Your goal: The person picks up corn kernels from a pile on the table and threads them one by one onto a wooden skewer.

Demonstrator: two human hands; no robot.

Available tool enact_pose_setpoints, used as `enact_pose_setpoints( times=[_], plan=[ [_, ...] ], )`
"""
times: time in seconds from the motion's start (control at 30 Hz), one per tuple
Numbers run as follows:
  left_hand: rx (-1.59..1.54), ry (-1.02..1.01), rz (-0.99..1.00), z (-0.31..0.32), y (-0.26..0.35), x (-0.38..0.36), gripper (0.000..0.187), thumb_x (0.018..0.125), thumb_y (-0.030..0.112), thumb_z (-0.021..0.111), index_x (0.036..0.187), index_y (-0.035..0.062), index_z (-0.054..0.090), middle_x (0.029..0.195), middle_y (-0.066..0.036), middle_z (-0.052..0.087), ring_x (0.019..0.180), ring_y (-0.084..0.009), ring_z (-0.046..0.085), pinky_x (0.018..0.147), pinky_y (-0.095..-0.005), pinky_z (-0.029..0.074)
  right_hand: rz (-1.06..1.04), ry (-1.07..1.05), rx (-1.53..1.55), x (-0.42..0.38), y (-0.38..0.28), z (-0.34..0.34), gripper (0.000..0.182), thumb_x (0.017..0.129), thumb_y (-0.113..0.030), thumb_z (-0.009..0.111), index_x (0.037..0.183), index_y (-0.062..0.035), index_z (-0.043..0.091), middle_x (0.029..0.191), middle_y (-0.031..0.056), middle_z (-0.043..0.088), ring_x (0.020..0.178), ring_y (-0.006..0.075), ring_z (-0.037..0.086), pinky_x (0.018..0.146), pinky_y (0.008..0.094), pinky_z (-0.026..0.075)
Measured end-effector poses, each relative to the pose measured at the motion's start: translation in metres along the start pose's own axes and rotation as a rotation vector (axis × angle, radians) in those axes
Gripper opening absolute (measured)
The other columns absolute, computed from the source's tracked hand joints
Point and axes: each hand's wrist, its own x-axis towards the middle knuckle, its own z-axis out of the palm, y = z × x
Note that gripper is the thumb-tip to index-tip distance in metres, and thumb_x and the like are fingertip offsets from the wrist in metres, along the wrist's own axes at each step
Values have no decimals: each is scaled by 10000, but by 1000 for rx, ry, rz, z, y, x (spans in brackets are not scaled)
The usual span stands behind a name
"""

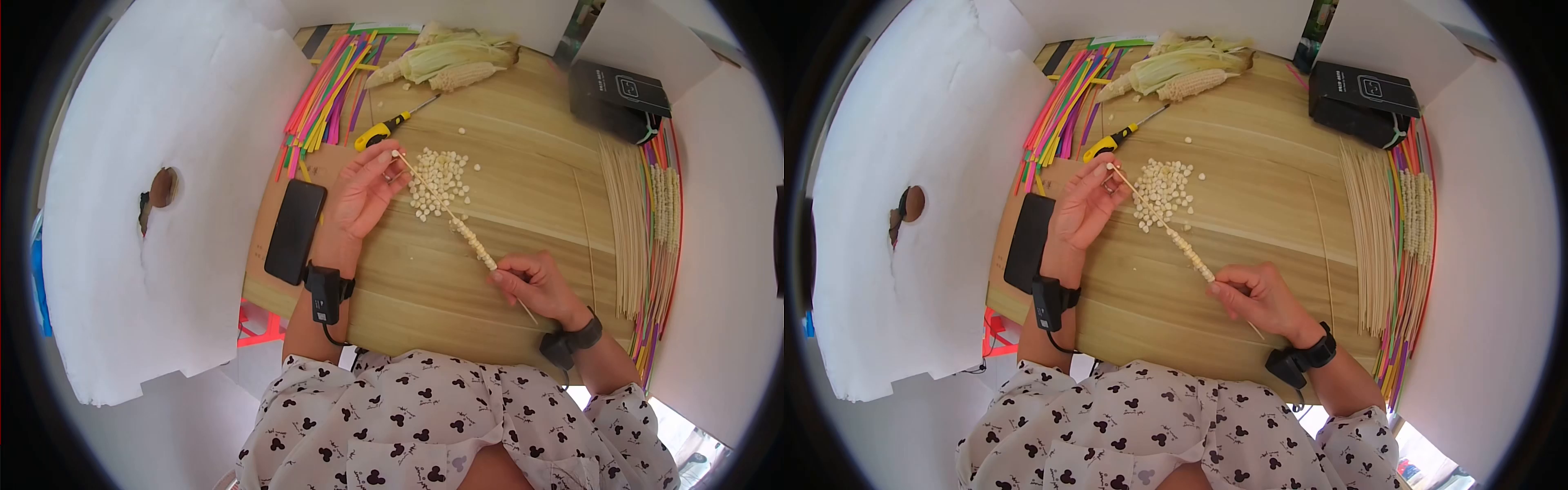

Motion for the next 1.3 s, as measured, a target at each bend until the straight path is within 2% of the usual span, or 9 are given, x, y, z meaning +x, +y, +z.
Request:
enact_pose_setpoints(
  times=[0.07, 0.2, 0.27, 0.57, 0.7, 0.77, 1.1, 1.17, 1.3],
  plan=[
    [-3, -19, -2, 1, 1, 0, 248, 962, 81, 571, 1200, 26, 610, 1088, -71, 629, 986, -160, 610, 885, -342, 525, -3, 3, -19, 0, 1, 0, 204, 978, -188, 594, 863, -24, 633, 567, -42, 504, 519, 10, 432, 467, 205, 311],
    [-27, -1, 4, 2, 2, 0, 250, 943, 64, 597, 1185, 7, 625, 1067, -86, 661, 959, -162, 628, 867, -351, 541, 5, 5, -20, 0, 2, 1, 206, 979, -187, 593, 860, -22, 630, 570, -43, 501, 520, 10, 432, 467, 206, 311],
    [24, -33, 13, 1, 2, -1, 271, 967, 84, 563, 1228, 18, 598, 1085, -70, 630, 990, -161, 606, 859, -322, 523, 9, 9, -22, 0, 3, 1, 210, 978, -188, 593, 854, -22, 627, 569, -45, 497, 520, 10, 432, 467, 207, 312],
    [63, 48, 29, 5, 3, 0, 267, 959, 63, 568, 1219, 16, 605, 1058, -81, 640, 943, -155, 597, 789, -271, 503, 12, 12, -37, 0, 2, 1, 209, 976, -187, 597, 851, -21, 627, 571, -49, 489, 523, 8, 431, 466, 205, 308],
    [41, 25, 44, -1, 0, 2, 269, 956, 60, 571, 1219, 15, 602, 1051, -82, 639, 945, -158, 597, 792, -271, 504, -17, 18, -34, 1, 1, 1, 203, 975, -186, 599, 864, -20, 633, 571, -51, 489, 526, 6, 431, 467, 204, 309],
    [-12, 4, 37, -2, -1, 3, 256, 943, 56, 595, 1192, 5, 617, 1061, -109, 667, 940, -154, 624, 830, -307, 526, -28, 28, -19, 1, 0, 2, 195, 975, -182, 599, 876, -19, 638, 572, -52, 492, 526, 4, 427, 467, 204, 306],
    [28, 58, 29, 2, 1, 1, 264, 958, 53, 564, 1213, -9, 597, 1121, -103, 625, 985, -157, 599, 870, -297, 509, -16, 36, -66, 1, 1, 0, 195, 978, -182, 595, 871, -23, 637, 569, -52, 499, 516, 0, 406, 462, 202, 290],
    [32, 6, 23, 1, 0, 2, 261, 958, 52, 563, 1207, -14, 598, 1155, -109, 615, 994, -149, 598, 885, -297, 508, -6, 36, -46, 1, 4, 0, 195, 980, -179, 591, 872, -22, 637, 568, -50, 501, 514, -1, 409, 461, 201, 292],
    [23, 34, 14, 2, 0, 3, 232, 946, 34, 576, 1165, -22, 623, 1143, -125, 633, 981, -152, 611, 886, -303, 518, -5, 34, -23, 1, 6, 1, 192, 981, -175, 589, 878, -21, 640, 571, -51, 503, 516, 0, 418, 461, 201, 294]
  ],
)
